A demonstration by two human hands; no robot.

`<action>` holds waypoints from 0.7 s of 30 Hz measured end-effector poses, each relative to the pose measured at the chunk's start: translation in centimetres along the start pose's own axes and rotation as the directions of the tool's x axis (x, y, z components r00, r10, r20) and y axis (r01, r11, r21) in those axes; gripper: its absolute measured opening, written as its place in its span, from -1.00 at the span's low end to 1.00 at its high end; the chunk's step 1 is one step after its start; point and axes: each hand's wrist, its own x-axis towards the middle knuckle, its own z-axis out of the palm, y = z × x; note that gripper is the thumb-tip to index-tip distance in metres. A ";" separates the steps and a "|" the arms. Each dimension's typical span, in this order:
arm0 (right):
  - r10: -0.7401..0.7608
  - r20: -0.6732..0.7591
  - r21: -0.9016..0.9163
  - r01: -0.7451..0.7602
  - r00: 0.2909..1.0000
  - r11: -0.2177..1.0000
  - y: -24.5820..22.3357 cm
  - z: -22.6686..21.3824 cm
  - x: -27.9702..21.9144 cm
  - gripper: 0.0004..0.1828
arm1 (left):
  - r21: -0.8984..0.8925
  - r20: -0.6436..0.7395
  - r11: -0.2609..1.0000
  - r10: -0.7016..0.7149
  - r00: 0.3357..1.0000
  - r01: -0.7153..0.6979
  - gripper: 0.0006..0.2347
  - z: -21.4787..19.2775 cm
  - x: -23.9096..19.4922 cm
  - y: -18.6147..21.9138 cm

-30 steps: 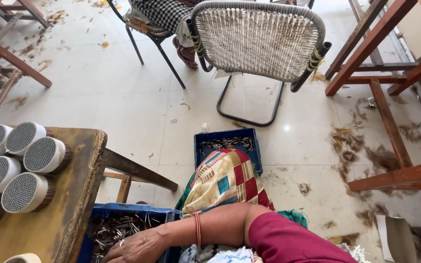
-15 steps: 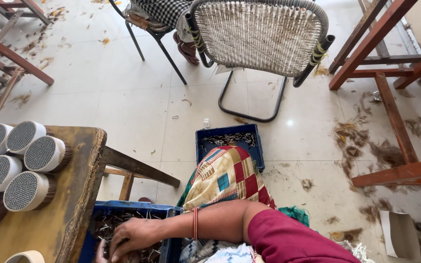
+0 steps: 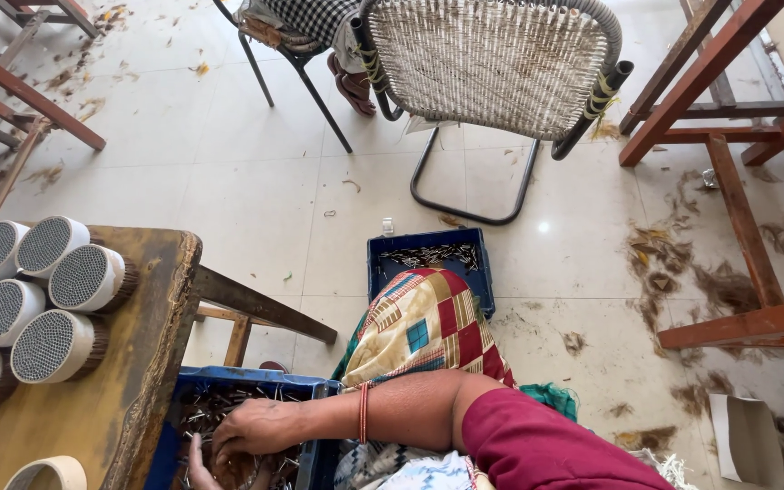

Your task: The person sits at a workshop table assembling brushes. They press a brown bristle tuft into a white plastic brush body, set the finished brush on the table with others, then pick through a blue tray of metal pins and bristle parts, handling pieces one at a time.

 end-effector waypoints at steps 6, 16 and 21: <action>-0.026 0.032 0.056 0.024 0.999 0.998 -4.3 -3.4 -0.6 -0.73 | -0.084 -0.081 0.996 -0.004 0.997 -0.003 0.15 0.9 -2.0 5.5; -0.093 0.000 -0.103 0.092 0.996 0.990 -3.7 -2.2 -0.6 -0.85 | 0.234 -0.042 0.896 -0.379 0.924 0.378 -0.03 0.3 -4.4 17.4; -0.151 -0.062 -0.117 0.143 0.987 0.983 -5.4 -3.6 -0.6 -0.85 | 0.238 -0.124 0.914 -0.306 0.944 0.328 -0.03 0.1 -3.3 16.0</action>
